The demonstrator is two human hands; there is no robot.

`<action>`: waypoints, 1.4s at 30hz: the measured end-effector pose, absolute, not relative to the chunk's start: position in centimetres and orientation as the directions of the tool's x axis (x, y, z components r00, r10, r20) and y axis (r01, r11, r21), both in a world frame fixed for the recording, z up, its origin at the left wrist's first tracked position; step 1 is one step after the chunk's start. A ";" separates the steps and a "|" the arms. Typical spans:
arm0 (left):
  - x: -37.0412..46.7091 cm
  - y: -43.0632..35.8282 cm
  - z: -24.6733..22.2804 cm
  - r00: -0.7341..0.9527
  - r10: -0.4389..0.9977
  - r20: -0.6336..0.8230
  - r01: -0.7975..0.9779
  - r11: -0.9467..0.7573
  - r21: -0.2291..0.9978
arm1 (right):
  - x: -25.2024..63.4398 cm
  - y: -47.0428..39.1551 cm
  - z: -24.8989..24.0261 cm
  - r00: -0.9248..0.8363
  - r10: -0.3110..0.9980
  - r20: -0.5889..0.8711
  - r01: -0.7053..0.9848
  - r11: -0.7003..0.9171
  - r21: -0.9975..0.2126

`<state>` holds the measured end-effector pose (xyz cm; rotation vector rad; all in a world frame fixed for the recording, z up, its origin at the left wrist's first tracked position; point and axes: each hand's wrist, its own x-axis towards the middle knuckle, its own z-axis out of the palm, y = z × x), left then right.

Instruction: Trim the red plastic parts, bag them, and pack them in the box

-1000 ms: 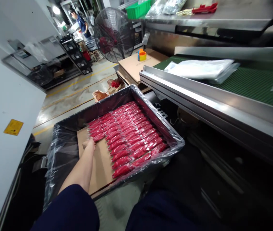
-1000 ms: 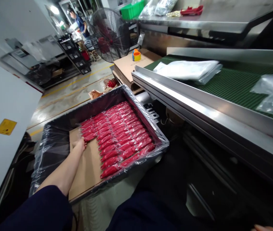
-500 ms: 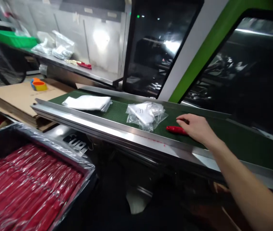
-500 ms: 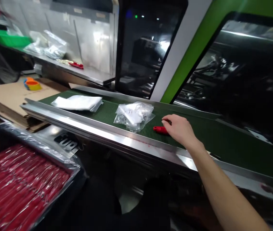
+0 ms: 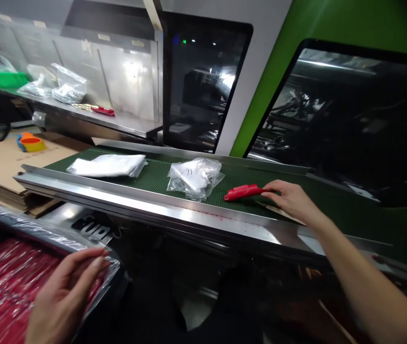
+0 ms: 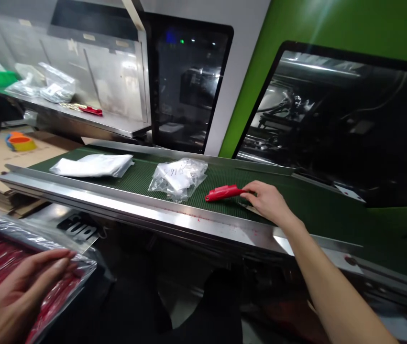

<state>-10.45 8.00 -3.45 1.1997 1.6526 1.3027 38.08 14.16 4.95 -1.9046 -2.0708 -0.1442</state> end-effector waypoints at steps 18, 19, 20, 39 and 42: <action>2.0 0.5 0.4 0.071 0.989 0.127 0.037 -0.129 0.991 | 27.6 -2.0 1.3 -0.280 0.718 0.637 0.809 0.534 -0.246; 1.9 0.4 0.3 0.065 0.990 0.124 0.039 -0.127 0.991 | 27.6 -2.0 1.1 -0.284 0.722 0.631 0.810 0.533 -0.246; 1.8 0.2 0.1 0.062 0.990 0.130 0.044 -0.133 0.990 | 27.5 -2.0 1.0 -0.289 0.727 0.623 0.809 0.534 -0.247; 1.0 -1.0 -0.9 0.208 0.961 0.181 0.083 -0.201 0.976 | 26.3 -2.8 -3.2 -0.093 0.891 0.444 0.653 0.391 -0.649; 0.8 -1.0 -0.8 0.195 0.975 0.103 0.078 -0.120 0.990 | 25.7 -2.7 -3.5 -0.029 0.931 0.363 0.605 0.305 -0.735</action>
